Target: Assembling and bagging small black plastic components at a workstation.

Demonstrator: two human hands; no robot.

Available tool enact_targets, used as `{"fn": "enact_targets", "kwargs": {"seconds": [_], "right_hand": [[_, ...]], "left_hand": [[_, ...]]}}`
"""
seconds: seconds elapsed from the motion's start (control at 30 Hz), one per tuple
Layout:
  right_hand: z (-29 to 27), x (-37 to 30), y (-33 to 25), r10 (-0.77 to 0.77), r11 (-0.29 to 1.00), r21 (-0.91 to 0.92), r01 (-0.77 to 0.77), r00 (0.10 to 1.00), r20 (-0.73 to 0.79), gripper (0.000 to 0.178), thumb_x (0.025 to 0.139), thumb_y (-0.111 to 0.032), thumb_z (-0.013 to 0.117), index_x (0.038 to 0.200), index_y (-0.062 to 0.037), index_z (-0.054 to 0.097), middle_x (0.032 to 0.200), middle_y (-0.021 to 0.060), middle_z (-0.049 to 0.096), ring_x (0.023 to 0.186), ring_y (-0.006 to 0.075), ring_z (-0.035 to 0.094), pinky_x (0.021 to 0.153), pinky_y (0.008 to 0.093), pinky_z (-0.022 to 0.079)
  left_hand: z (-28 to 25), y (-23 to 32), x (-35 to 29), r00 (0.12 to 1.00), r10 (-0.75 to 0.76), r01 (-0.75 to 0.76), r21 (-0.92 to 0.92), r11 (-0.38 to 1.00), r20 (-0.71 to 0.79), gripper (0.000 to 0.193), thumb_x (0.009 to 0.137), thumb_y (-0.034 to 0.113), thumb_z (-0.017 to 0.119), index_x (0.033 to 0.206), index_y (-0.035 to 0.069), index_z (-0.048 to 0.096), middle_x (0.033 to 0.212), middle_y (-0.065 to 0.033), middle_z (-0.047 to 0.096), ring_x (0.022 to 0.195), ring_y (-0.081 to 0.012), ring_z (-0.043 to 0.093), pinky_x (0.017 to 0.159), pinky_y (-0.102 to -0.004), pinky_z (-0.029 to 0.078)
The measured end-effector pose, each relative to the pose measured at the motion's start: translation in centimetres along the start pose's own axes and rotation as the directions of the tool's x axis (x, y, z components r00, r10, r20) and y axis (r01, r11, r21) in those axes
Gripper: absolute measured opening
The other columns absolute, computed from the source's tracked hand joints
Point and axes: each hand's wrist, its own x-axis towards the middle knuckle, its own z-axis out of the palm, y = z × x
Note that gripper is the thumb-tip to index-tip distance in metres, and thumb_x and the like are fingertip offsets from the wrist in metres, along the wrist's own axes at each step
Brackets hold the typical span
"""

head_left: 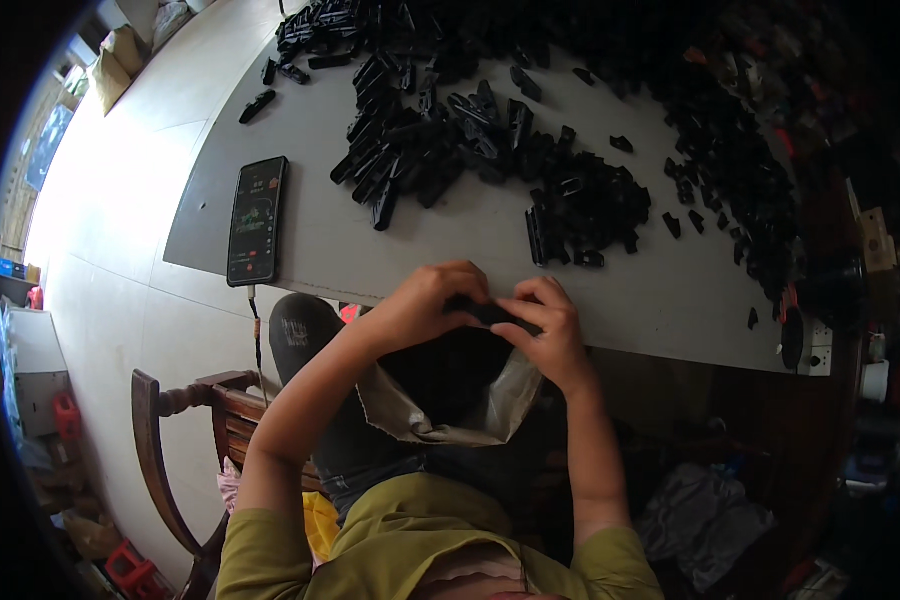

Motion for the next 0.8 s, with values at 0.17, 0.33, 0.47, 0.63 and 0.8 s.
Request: {"fn": "enact_targets", "kwargs": {"seconds": [0.17,0.33,0.47,0.63,0.8], "right_hand": [[-1.9,0.4,1.8,0.157,0.975,-0.115,-0.192,0.953,-0.257,0.030,0.079,-0.004,0.071,0.109,-0.0031,0.064,0.103,0.0099,0.057,0.084,0.0240,0.060,0.071,0.0332,0.050],[-0.7,1.8,2.3,0.048,0.888,-0.426,-0.173,0.956,-0.289,0.035,0.079,-0.005,0.072,0.112,-0.0034,0.061,0.109,0.0124,0.058,0.088,0.0302,0.063,0.073,0.0364,0.051],[-1.6,1.7,1.8,0.199,0.873,-0.393,-0.287,0.947,-0.251,0.027,0.076,-0.006,0.074,0.101,-0.0006,0.064,0.099,0.0114,0.059,0.083,0.0296,0.063,0.069,0.0360,0.051],[-2.3,1.9,1.1,0.288,0.887,-0.301,-0.351,0.928,-0.236,0.023,0.075,-0.006,0.074,0.095,-0.0004,0.064,0.089,0.0097,0.059,0.079,0.0259,0.063,0.066,0.0342,0.050],[-1.7,1.0,0.8,0.479,0.877,0.133,-0.461,0.859,-0.183,0.021,0.074,-0.008,0.074,0.089,-0.0005,0.062,0.087,0.0093,0.060,0.079,0.0242,0.062,0.067,0.0348,0.050]], "left_hand": [[-0.4,0.9,3.0,0.988,0.144,-0.123,0.265,0.956,-0.062,0.030,0.074,0.007,0.072,0.103,0.006,0.064,0.102,-0.0113,0.059,0.098,-0.0307,0.058,0.085,-0.0382,0.048],[1.2,0.5,6.7,0.971,0.182,-0.089,0.472,0.877,-0.154,0.040,0.075,0.012,0.073,0.112,0.007,0.059,0.103,-0.0118,0.055,0.097,-0.0332,0.056,0.082,-0.0396,0.048],[1.0,-0.4,5.1,0.982,0.021,0.064,0.436,0.897,-0.187,0.046,0.073,0.017,0.074,0.114,0.007,0.056,0.104,-0.0122,0.056,0.095,-0.0335,0.056,0.080,-0.0399,0.048],[0.4,-0.7,3.0,0.958,0.003,0.065,0.228,0.971,-0.288,0.047,0.073,0.019,0.074,0.114,0.007,0.055,0.104,-0.0128,0.055,0.091,-0.0341,0.056,0.079,-0.0408,0.048],[1.3,-0.3,3.8,0.952,0.176,-0.021,0.517,0.856,-0.252,0.036,0.075,0.007,0.067,0.109,0.007,0.056,0.097,-0.0121,0.056,0.090,-0.0324,0.057,0.079,-0.0394,0.047]]}}
